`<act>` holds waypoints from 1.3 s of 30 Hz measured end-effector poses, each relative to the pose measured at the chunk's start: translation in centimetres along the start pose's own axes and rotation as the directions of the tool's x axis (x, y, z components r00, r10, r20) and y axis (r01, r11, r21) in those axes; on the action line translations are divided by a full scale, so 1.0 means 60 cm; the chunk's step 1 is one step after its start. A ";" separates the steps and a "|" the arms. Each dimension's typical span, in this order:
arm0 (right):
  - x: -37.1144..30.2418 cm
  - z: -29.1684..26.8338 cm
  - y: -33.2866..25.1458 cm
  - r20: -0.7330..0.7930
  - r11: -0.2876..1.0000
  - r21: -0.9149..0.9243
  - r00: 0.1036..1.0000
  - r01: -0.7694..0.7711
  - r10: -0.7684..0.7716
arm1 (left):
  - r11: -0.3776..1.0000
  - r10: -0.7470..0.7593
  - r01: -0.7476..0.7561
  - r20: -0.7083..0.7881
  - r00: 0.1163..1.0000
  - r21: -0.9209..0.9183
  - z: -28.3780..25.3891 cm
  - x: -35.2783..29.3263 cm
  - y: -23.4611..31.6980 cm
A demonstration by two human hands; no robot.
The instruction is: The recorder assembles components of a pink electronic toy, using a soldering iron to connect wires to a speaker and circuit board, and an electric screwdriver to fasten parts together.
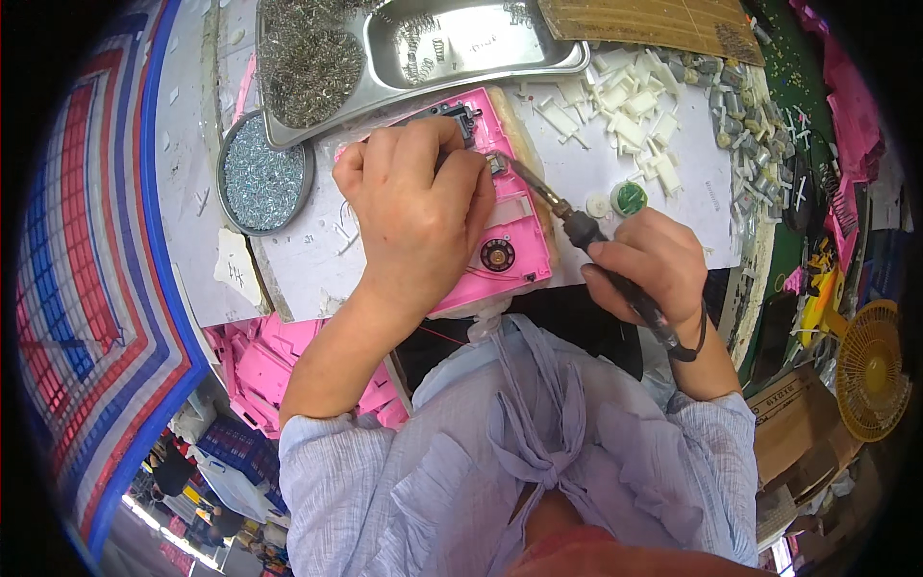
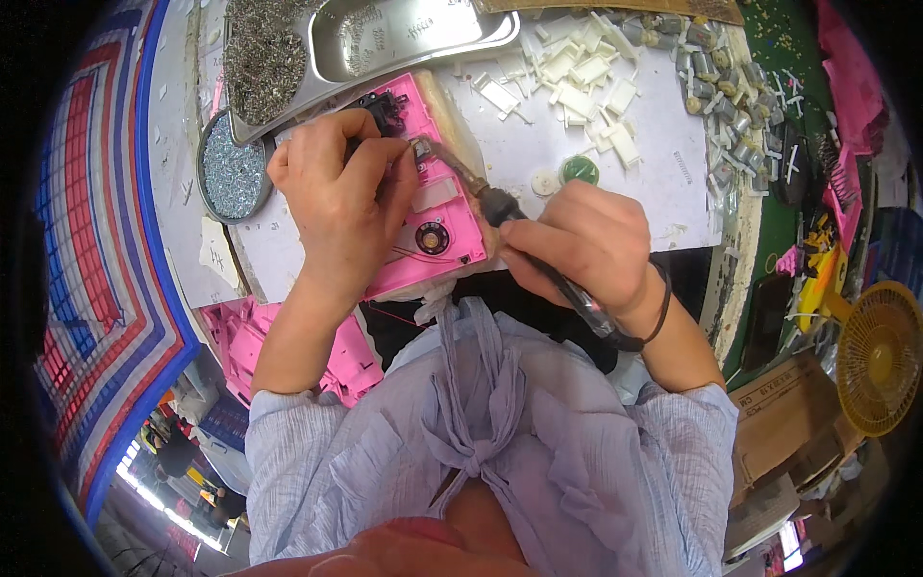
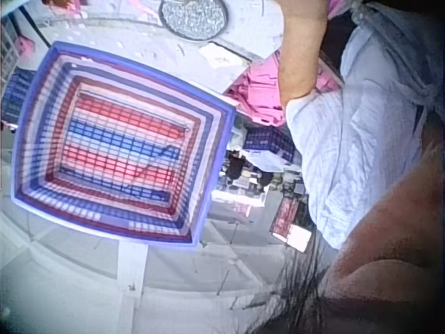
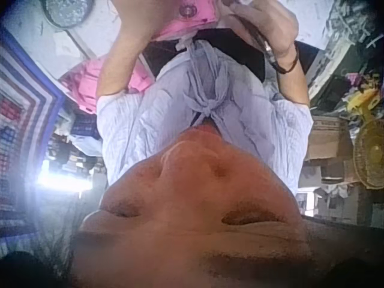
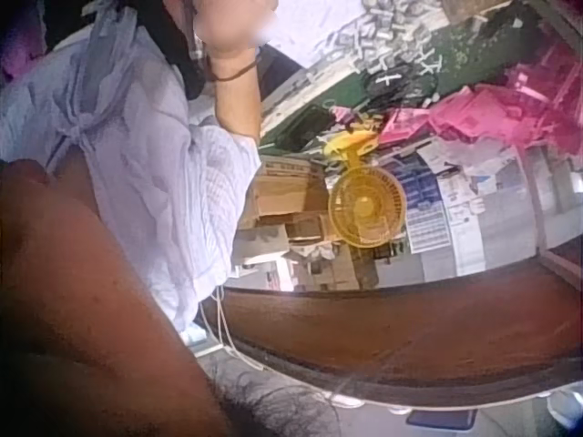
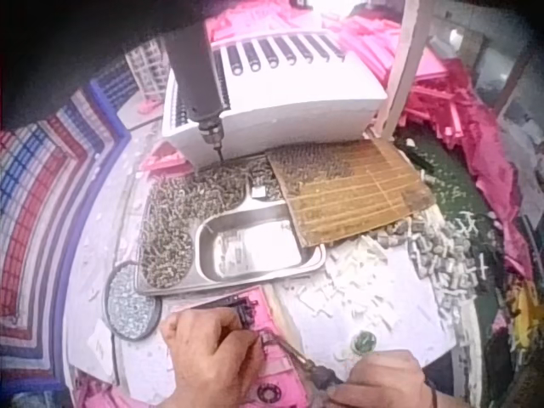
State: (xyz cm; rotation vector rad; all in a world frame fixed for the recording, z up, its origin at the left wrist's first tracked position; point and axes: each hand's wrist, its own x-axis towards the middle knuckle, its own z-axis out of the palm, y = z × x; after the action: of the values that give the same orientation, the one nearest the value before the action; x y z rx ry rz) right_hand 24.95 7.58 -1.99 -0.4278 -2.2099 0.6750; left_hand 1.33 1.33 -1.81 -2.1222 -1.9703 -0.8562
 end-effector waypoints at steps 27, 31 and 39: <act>0.001 -0.047 0.003 -0.061 0.999 0.033 0.998 -0.030 0.032 | 0.975 -0.200 0.198 -0.003 0.980 -0.103 -0.064 -0.032 -0.041; 0.010 -0.035 0.010 -0.073 0.998 0.055 0.997 0.001 0.003 | 0.977 -0.181 0.184 0.044 0.983 -0.103 -0.081 -0.056 -0.059; 0.022 -0.027 0.002 -0.061 0.997 0.073 0.998 0.026 -0.022 | 0.913 -0.073 0.072 0.013 0.997 -0.402 -0.049 -0.022 -0.037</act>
State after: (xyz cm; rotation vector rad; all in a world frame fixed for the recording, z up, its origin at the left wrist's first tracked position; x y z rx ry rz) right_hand 25.36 8.86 -0.39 -0.3787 -2.1231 0.7185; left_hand -1.72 -0.84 -0.63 -2.2542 -2.0233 -1.3842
